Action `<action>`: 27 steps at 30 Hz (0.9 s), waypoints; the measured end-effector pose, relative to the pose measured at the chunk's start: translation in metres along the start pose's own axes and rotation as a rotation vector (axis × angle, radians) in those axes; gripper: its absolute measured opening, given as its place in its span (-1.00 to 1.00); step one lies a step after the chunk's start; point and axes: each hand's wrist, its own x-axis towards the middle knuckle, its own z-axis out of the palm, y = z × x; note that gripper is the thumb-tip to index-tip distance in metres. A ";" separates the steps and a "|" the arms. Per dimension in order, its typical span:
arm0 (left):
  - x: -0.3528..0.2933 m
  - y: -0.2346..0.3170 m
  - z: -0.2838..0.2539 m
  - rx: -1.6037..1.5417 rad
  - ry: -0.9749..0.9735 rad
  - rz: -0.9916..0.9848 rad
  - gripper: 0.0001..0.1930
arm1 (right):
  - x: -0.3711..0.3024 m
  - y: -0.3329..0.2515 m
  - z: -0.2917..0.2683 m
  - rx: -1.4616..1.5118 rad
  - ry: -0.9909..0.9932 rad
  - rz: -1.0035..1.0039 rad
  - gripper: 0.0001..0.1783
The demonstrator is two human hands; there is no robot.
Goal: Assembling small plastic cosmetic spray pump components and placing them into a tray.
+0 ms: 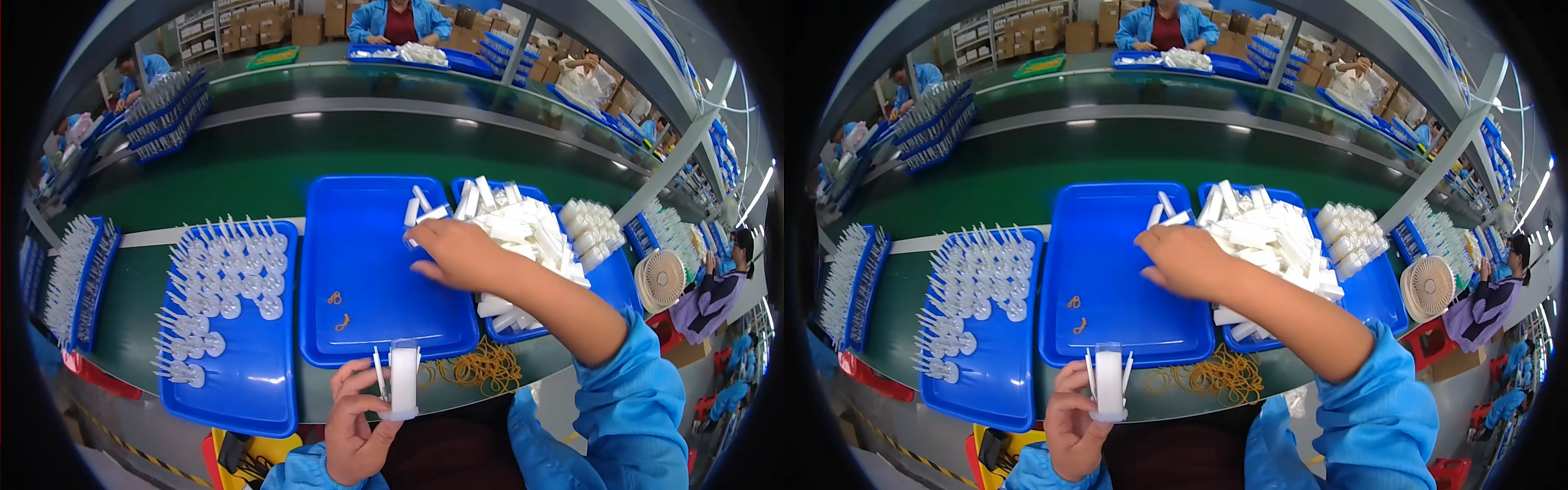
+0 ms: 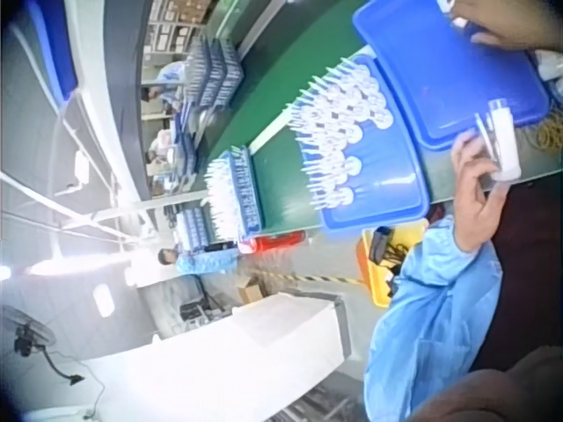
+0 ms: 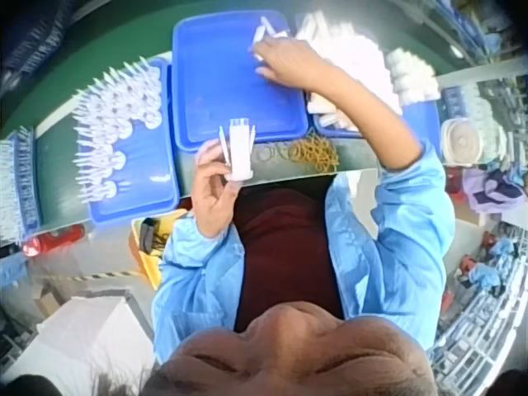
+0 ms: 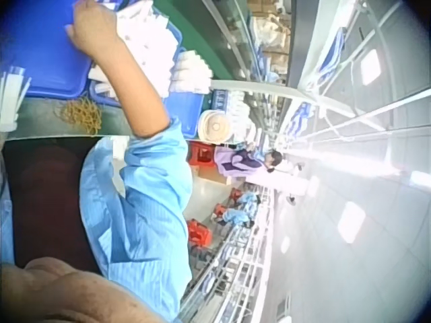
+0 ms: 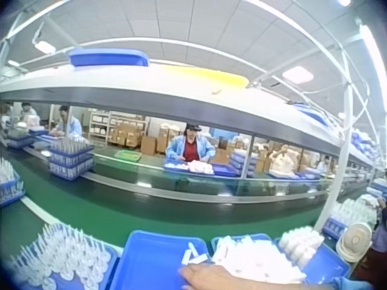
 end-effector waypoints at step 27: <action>0.011 -0.005 -0.008 0.390 -0.160 0.097 -0.93 | -0.027 -0.044 -0.013 0.895 -0.386 0.112 -0.76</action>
